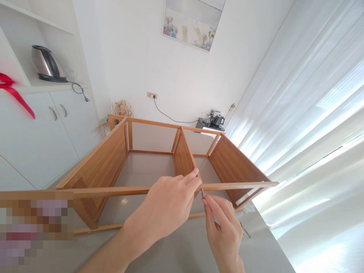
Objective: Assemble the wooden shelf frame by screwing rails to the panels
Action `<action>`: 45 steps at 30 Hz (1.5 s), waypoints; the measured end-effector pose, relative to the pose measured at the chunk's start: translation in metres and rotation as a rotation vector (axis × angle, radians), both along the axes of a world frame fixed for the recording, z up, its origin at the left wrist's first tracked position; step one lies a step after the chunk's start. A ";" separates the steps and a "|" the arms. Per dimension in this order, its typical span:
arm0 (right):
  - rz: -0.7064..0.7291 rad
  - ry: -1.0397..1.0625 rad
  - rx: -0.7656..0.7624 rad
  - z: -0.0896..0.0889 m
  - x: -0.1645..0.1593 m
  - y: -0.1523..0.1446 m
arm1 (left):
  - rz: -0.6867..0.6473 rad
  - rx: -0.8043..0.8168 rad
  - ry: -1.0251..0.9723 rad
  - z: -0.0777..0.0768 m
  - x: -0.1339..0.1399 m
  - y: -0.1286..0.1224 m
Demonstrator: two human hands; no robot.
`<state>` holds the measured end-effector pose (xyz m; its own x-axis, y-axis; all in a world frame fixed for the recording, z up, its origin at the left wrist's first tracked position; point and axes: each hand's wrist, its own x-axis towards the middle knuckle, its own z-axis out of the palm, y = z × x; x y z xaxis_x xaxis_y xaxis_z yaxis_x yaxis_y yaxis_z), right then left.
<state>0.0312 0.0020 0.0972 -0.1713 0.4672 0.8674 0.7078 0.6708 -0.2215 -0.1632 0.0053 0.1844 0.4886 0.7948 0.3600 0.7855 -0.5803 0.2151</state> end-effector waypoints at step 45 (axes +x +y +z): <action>-0.102 0.177 -0.289 0.017 -0.007 -0.015 | 0.004 0.019 0.021 0.002 0.000 0.001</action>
<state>0.0239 -0.0134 0.1137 0.0304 0.7047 0.7089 0.7017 0.4900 -0.5172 -0.1630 0.0061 0.1861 0.4933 0.7895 0.3651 0.7918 -0.5813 0.1873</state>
